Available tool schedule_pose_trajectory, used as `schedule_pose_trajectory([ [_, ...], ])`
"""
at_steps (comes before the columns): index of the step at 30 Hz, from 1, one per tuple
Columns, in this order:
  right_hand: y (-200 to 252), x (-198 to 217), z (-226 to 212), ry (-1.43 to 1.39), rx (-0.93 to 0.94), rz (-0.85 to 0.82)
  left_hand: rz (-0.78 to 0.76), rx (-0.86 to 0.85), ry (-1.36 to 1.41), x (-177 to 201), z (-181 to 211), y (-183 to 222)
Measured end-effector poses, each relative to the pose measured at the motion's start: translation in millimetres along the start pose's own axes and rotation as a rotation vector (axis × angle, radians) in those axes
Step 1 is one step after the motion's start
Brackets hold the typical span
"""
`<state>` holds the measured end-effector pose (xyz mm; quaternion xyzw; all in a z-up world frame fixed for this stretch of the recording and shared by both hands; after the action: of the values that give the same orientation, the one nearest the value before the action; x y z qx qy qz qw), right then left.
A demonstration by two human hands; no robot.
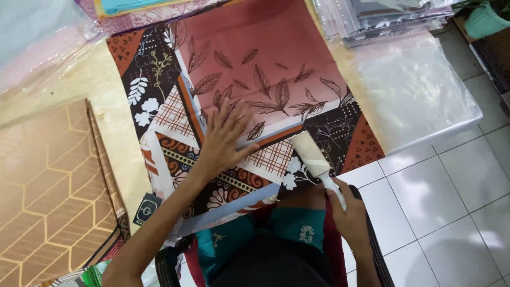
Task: Cleaning a patterned fabric with a lint roller and then folding it neatly on a workbench.
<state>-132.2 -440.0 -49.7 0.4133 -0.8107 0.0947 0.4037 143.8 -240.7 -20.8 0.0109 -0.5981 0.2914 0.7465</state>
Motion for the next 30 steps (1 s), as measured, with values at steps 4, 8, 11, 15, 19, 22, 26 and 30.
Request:
schedule_pose_trajectory([
  [4, -13.1, 32.0, 25.7, -0.032, -0.209, 0.075, -0.015, 0.091, -0.014, -10.8, -24.6, -6.3],
  [8, -32.0, 69.4, 63.1, 0.035, -0.273, 0.341, -0.006, 0.099, -0.033, -10.6, -26.0, -6.2],
  [11, -32.8, 87.0, 49.0, -0.016, -0.228, 0.409, -0.004, 0.104, -0.038, -10.1, -25.9, -6.8],
  [15, -37.8, 52.9, 2.7, -0.152, -0.249, 0.35, 0.015, 0.113, -0.018, -8.7, -26.5, -11.6],
  [19, -82.5, 12.3, -39.3, -0.046, 0.301, 0.358, -0.043, 0.226, 0.032, -12.4, -41.0, -37.6],
  [22, -102.1, -17.4, -64.9, 0.186, 0.533, 0.386, 0.042, 0.235, 0.038, -23.2, -55.7, -41.7],
  [26, -137.8, -61.1, -44.6, 0.224, 0.548, 0.305, 0.051, 0.215, 0.021, -23.0, -58.3, -40.7],
  [30, -156.1, -0.7, -40.4, 0.225, 0.528, 0.374, 0.045, 0.22, -0.002, -22.5, -56.8, -39.5],
])
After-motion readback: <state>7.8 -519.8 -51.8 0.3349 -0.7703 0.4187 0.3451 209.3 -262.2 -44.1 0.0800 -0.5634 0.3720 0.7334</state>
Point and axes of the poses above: each hand's wrist, its own y-axis away from the middle knuckle, its own x-axis out of the back of the hand, z = x × y, the point moved 8 cm from there along -y, towards the middle knuckle, and after that the axes turned 4 degrees about y, right-handed, at the moved point
